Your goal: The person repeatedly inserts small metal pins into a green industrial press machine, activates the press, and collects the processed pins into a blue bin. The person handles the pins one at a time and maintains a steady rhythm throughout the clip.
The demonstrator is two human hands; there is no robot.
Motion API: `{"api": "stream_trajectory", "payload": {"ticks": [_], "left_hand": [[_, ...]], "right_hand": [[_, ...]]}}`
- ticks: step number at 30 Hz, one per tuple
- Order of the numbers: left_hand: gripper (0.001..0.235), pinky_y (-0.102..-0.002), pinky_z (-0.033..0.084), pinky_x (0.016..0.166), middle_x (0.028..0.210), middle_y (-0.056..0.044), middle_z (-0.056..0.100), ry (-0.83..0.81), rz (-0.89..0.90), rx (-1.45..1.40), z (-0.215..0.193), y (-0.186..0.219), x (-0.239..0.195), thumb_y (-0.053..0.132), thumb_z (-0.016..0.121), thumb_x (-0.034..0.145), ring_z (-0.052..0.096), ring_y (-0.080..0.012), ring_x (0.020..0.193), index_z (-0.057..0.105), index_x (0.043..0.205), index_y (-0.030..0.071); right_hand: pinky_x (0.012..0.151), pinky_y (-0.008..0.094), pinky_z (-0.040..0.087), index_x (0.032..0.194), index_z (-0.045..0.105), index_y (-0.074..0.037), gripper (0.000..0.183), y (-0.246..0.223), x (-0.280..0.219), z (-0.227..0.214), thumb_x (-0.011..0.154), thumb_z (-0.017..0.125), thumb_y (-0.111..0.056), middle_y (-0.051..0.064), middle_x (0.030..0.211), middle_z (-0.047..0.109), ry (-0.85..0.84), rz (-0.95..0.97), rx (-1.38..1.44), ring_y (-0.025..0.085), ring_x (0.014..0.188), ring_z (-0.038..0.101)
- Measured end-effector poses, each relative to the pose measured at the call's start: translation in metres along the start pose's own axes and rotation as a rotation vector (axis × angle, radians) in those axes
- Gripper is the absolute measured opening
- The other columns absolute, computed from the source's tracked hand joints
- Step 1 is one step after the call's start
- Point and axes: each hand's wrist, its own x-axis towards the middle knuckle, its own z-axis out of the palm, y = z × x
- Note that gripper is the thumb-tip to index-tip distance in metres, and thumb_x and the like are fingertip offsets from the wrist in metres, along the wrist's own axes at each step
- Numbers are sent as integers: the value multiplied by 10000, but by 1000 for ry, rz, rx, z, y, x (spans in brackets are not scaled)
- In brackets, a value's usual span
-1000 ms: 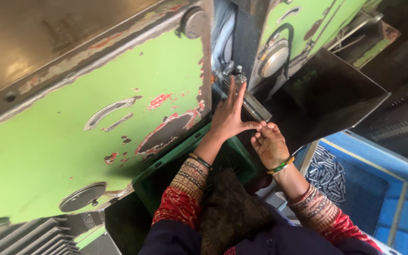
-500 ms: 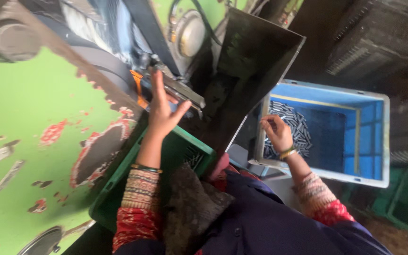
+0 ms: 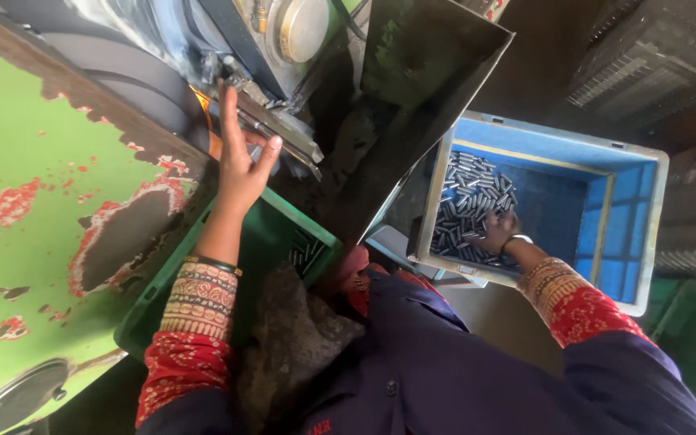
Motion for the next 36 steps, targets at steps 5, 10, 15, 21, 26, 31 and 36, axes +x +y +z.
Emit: {"api": "stream_trajectory", "payload": {"ticks": [5,10,15,21,26,31,36], "left_hand": [[803,-285,547,929,1739,-161,215,21,14,43,2,3,2,110,699,1099,602,-153,1025,157,1692,89],[751,-263,536,863,1775,-170,197,65,5,62,2,12,7,106,671,1096,593,-136,999,202,1681,80],[674,-270,523,872,1695,-142,328,95,-26,53,6,16,4,117,646,1137,577,-124,951,250,1681,73],[614,-268,550,816,1540,-100,562,145,-125,76,9,19,5,152,622,1135,592,-105,854,296,1647,56],[590,-276,539,818,1536,-90,577,157,-118,114,10,13,3,142,620,1154,601,-108,852,319,1656,67],[597,-273,536,826,1600,-108,494,136,-100,107,8,14,3,124,619,1144,614,-105,860,308,1649,58],[606,-259,515,789,1651,-120,453,143,-108,92,10,24,8,119,630,1128,579,-99,851,307,1637,52]], "right_hand": [[1216,566,296,1557,334,-203,951,-31,8,23,797,725,-619,287,1626,151,-62,-383,142,520,1485,229],[1231,507,358,1496,443,-136,681,-41,33,-1,925,662,-437,225,1574,399,284,-644,221,419,1470,403],[1222,523,304,1541,395,-131,771,-32,78,-53,896,652,-466,203,1640,309,297,-382,65,394,1495,325],[1189,546,175,1597,281,-156,977,-53,78,-41,834,690,-608,253,1637,178,180,-431,-268,442,1517,125],[1224,527,256,1551,316,-81,972,-33,40,13,825,663,-625,198,1633,270,140,-707,-165,428,1477,243],[1210,604,185,1551,353,-195,893,2,30,30,824,648,-621,186,1627,266,284,-1010,-302,407,1507,199],[1202,668,111,1551,366,-250,907,-8,53,26,806,623,-698,165,1652,221,171,-1025,-611,393,1511,116]]}}
